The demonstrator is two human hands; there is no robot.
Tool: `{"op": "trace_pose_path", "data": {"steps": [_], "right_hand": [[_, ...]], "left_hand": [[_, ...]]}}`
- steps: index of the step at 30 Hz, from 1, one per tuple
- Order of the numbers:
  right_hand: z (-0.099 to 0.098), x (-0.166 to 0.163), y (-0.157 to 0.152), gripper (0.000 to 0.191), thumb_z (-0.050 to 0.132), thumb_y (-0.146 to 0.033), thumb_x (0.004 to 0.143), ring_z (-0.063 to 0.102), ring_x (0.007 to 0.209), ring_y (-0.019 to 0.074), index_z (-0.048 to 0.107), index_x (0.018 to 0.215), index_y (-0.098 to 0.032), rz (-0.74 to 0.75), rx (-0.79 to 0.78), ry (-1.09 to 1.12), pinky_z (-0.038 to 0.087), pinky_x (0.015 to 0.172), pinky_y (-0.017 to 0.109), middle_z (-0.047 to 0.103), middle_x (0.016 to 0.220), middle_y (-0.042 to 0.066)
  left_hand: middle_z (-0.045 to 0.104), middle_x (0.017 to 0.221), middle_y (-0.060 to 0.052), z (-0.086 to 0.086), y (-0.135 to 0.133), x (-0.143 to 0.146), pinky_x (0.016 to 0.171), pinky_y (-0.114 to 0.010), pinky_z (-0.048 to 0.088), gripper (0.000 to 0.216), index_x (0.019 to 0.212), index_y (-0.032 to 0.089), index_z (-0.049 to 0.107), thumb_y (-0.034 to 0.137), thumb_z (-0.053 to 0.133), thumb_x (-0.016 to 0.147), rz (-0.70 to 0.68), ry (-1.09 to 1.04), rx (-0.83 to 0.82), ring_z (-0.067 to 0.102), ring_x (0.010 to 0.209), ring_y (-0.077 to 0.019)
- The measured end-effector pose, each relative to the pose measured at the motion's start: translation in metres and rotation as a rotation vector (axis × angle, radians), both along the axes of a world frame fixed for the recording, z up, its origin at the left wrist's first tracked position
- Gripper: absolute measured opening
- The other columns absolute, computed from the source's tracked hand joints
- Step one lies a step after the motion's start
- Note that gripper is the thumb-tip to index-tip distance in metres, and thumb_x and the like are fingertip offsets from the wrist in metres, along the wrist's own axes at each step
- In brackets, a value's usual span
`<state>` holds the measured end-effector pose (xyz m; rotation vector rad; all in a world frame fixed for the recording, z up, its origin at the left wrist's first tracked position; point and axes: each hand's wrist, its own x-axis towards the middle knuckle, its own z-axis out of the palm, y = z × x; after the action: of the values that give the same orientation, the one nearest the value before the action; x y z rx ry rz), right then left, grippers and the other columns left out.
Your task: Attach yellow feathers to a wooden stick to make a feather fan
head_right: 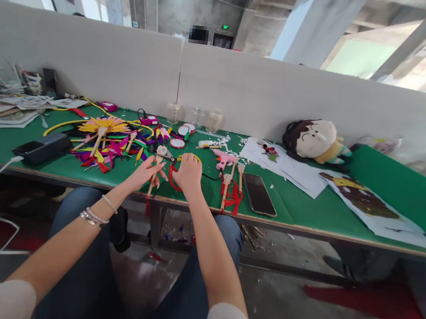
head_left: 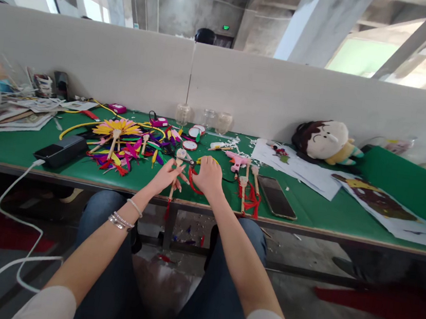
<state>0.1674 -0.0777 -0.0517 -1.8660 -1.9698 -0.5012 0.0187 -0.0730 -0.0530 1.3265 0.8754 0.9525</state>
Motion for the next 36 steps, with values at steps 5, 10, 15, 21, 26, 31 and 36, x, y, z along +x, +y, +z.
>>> {"op": "trace_pose_path", "data": {"steps": [5, 10, 15, 21, 26, 31, 36], "right_hand": [[0.006, -0.004, -0.003, 0.035, 0.047, -0.042, 0.076, 0.046, 0.091, 0.0235, 0.048, 0.098, -0.014, -0.019, -0.052, -0.014, 0.038, 0.072, 0.031, 0.052, 0.097, 0.011], [0.008, -0.006, -0.006, 0.033, 0.044, -0.041, 0.080, 0.046, 0.094, 0.0233, 0.049, 0.100, -0.015, -0.016, -0.079, -0.034, 0.040, 0.069, 0.030, 0.051, 0.101, 0.011], [0.005, -0.007, -0.004, 0.028, 0.041, -0.036, 0.082, 0.047, 0.094, 0.0229, 0.051, 0.100, -0.016, -0.012, -0.130, -0.050, 0.041, 0.067, 0.029, 0.050, 0.103, 0.012], [-0.001, -0.011, 0.003, 0.027, 0.040, -0.034, 0.084, 0.050, 0.093, 0.0226, 0.051, 0.101, -0.017, -0.024, -0.195, -0.073, 0.042, 0.068, 0.029, 0.050, 0.102, 0.012], [-0.007, -0.012, 0.008, 0.028, 0.039, -0.033, 0.084, 0.053, 0.091, 0.0234, 0.052, 0.100, -0.015, -0.029, -0.210, -0.067, 0.043, 0.068, 0.030, 0.052, 0.099, 0.014], [-0.011, -0.014, 0.008, 0.026, 0.040, -0.030, 0.083, 0.054, 0.089, 0.0233, 0.054, 0.099, -0.014, -0.030, -0.227, -0.069, 0.043, 0.068, 0.030, 0.053, 0.098, 0.014], [-0.006, -0.010, 0.007, 0.025, 0.039, -0.026, 0.083, 0.054, 0.087, 0.0230, 0.055, 0.098, -0.015, -0.008, -0.188, -0.079, 0.042, 0.067, 0.029, 0.055, 0.095, 0.013]], "left_hand": [[0.059, 0.054, 0.004, -0.002, 0.002, -0.001, 0.028, -0.017, 0.034, 0.032, 0.078, 0.020, 0.032, 0.043, 0.056, 0.075, 0.009, 0.005, 0.009, 0.050, 0.031, -0.0107], [0.060, 0.054, 0.004, -0.004, 0.003, 0.000, 0.029, -0.017, 0.034, 0.033, 0.077, 0.020, 0.032, 0.043, 0.055, 0.075, 0.015, 0.007, -0.001, 0.051, 0.032, -0.0109], [0.059, 0.052, 0.004, -0.005, 0.004, -0.001, 0.027, -0.016, 0.030, 0.035, 0.076, 0.020, 0.031, 0.044, 0.056, 0.073, 0.020, -0.005, -0.015, 0.050, 0.030, -0.0111], [0.057, 0.048, 0.004, -0.006, 0.007, -0.001, 0.026, -0.014, 0.020, 0.031, 0.073, 0.020, 0.032, 0.038, 0.056, 0.074, 0.075, -0.013, -0.047, 0.043, 0.025, -0.0076], [0.056, 0.046, 0.004, -0.002, 0.008, -0.005, 0.026, -0.014, 0.015, 0.025, 0.073, 0.019, 0.034, 0.033, 0.054, 0.076, 0.081, 0.040, -0.091, 0.038, 0.022, -0.0060], [0.054, 0.044, 0.005, -0.002, 0.012, -0.009, 0.027, -0.014, 0.019, 0.022, 0.074, 0.019, 0.035, 0.029, 0.054, 0.076, 0.053, 0.109, -0.156, 0.040, 0.024, -0.0066], [0.053, 0.044, 0.005, 0.000, 0.014, -0.017, 0.028, -0.014, 0.024, 0.027, 0.074, 0.020, 0.035, 0.036, 0.057, 0.074, -0.048, 0.111, -0.153, 0.043, 0.027, -0.0077]]}}
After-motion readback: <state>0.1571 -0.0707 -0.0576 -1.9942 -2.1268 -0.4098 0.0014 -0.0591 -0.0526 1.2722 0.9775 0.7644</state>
